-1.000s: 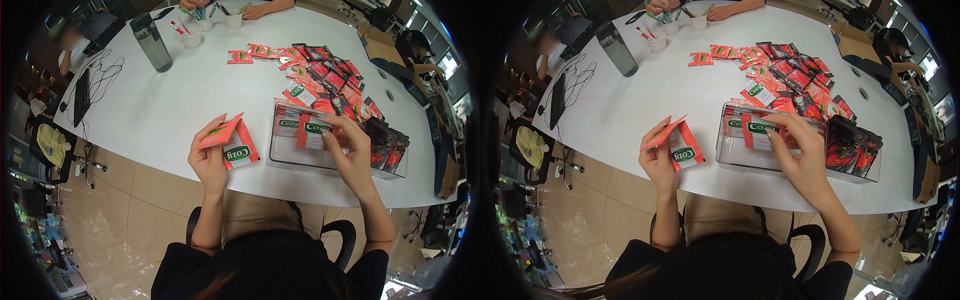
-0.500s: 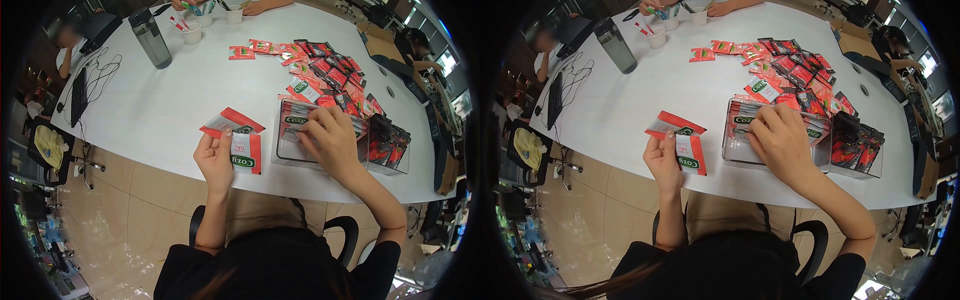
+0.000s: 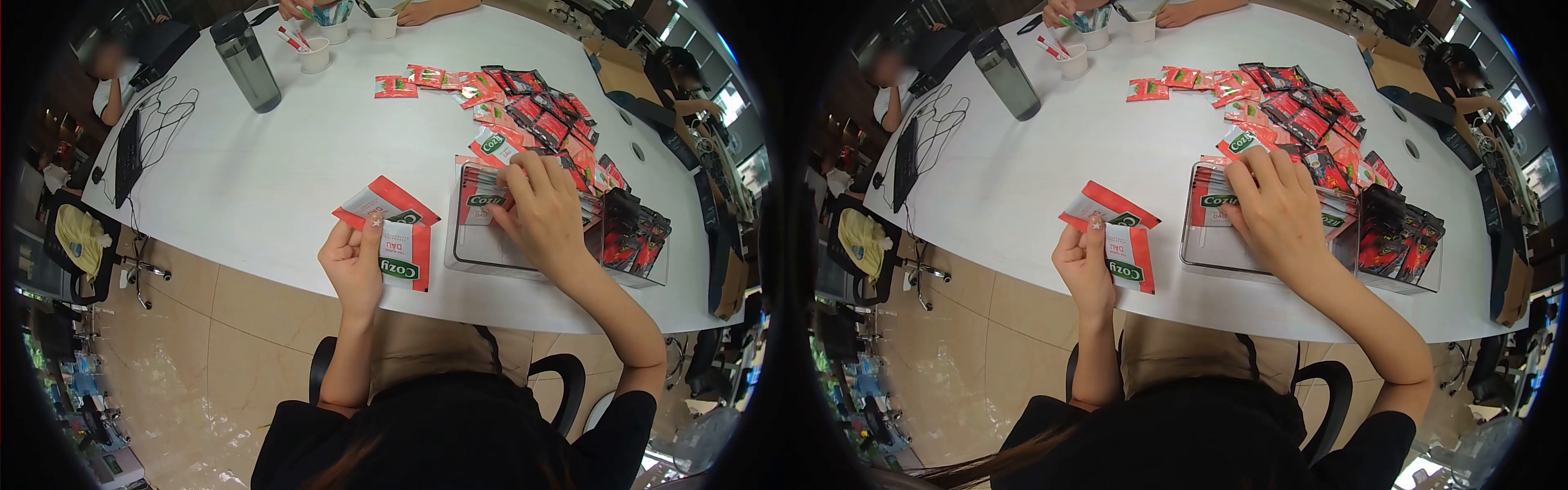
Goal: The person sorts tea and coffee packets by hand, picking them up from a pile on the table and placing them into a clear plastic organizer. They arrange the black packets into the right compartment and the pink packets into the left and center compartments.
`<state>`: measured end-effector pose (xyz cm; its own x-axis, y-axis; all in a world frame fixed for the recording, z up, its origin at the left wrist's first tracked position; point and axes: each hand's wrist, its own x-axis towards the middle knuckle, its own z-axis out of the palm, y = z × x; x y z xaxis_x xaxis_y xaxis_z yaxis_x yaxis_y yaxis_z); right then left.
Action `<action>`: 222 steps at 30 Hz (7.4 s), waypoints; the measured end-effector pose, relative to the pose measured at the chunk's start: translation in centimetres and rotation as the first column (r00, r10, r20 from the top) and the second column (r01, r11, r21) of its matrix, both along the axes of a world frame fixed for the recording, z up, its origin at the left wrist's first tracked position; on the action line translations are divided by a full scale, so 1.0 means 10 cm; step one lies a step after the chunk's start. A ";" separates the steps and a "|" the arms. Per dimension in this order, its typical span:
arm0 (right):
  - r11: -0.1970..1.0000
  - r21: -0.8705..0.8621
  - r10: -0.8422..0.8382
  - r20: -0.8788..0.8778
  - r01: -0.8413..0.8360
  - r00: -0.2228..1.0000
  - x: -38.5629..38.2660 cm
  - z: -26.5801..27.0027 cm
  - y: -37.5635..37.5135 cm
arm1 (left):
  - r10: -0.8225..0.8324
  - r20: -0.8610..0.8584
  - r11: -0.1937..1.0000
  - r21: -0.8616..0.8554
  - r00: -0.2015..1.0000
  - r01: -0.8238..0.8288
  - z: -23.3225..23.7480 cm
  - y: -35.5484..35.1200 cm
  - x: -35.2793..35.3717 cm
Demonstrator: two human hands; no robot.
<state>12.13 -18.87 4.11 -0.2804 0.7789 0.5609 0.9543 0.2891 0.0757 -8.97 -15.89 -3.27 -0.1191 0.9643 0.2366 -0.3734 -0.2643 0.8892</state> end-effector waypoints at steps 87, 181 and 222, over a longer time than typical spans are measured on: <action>0.990 -0.122 -0.074 0.004 0.073 0.997 0.44 0.07 -0.25 | 0.055 -0.137 0.982 0.187 0.989 -0.029 0.02 0.02 0.07; 0.780 0.272 -0.315 -0.608 0.564 0.729 1.34 -0.73 -1.53 | -0.393 -0.514 0.867 0.068 0.762 0.494 -0.01 -0.21 0.45; 0.833 0.230 -0.256 -0.646 0.503 0.719 1.38 -0.70 -1.50 | 0.205 -0.939 0.351 -0.191 -0.274 0.917 0.70 1.81 3.17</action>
<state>25.89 -33.91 -2.91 0.4591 0.4457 0.7685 0.8679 -0.0405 -0.4951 22.70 2.21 3.78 0.9853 0.0983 -0.1396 0.1189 -0.9818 0.1481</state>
